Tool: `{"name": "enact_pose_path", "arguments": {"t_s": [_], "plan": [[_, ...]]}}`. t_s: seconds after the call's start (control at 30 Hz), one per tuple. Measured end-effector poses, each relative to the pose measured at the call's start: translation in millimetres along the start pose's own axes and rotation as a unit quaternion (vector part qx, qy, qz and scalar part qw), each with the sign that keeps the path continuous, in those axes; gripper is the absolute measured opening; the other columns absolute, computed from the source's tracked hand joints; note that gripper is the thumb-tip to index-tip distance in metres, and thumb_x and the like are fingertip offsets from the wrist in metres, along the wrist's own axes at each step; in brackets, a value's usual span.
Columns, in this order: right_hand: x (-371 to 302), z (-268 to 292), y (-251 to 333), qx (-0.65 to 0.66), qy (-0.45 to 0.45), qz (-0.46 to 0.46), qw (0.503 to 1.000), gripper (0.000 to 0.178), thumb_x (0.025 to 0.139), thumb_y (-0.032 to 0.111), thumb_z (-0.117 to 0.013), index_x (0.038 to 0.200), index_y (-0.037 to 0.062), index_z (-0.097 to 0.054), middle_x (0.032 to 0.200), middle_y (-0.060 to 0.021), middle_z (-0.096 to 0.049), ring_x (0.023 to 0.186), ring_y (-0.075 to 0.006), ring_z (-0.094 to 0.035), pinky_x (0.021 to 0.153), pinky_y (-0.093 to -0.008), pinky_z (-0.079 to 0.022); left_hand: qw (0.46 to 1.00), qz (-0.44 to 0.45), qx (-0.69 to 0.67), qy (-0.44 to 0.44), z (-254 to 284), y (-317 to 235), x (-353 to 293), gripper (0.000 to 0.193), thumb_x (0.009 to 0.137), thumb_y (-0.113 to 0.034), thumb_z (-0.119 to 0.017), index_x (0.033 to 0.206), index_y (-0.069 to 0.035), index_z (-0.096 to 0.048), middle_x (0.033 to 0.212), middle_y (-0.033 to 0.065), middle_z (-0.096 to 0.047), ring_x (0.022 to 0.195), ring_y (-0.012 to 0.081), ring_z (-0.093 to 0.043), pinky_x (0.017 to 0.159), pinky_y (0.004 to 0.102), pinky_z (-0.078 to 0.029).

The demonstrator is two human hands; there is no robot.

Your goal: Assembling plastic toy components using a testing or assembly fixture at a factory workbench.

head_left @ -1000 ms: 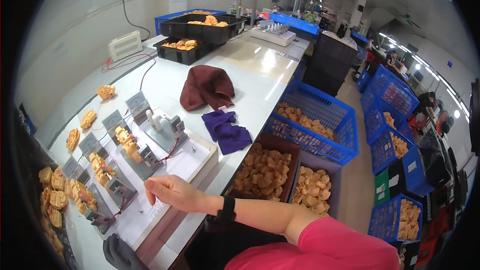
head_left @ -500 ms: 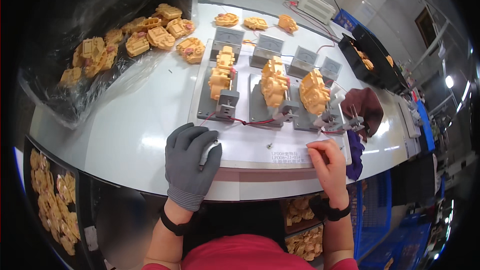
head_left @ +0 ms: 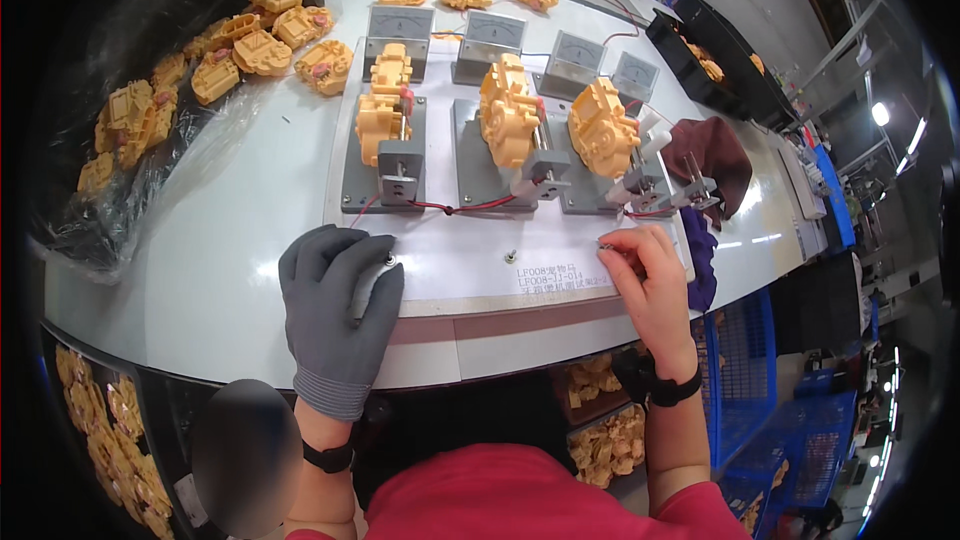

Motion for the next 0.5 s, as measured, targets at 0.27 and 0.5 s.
{"name": "enact_pose_path", "arguments": {"t_s": [0.27, 0.5], "plan": [[1.9, -3.8, 13.2, -0.013, 0.003, 0.024, 1.000, 0.020, 0.085, 0.005, -0.069, 0.104, 0.0011, -0.064, 0.094, -0.0089, -0.058, 0.082, -0.0208, -0.058, 0.074, -0.0310, -0.049, 0.999, -0.023, 0.005, -0.024, 2.2, 4.6, 0.5, 0.021, 0.077, -0.010, -0.071, 0.099, -0.008, -0.071, 0.104, 0.0094, -0.061, 0.110, 0.0305, -0.051, 0.094, 0.0410, -0.043], [0.5, -36.6, 69.5, 0.017, 0.038, 0.160, 0.986, 0.026, 0.085, 0.013, -0.070, 0.109, 0.0068, -0.063, 0.100, -0.0102, -0.060, 0.092, -0.0259, -0.059, 0.082, -0.0360, -0.046, 0.999, -0.025, -0.013, -0.023, 3.3, 4.0, -5.9, 0.025, 0.078, -0.007, -0.070, 0.102, -0.004, -0.068, 0.108, 0.0135, -0.057, 0.111, 0.0341, -0.050, 0.099, 0.0436, -0.039]]}}
Point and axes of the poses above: each hand's wrist, its own x-axis towards the middle knuckle, its own z-axis out of the back of the hand, y = z × x, the point moved 7 cm from there along x, towards the middle knuckle
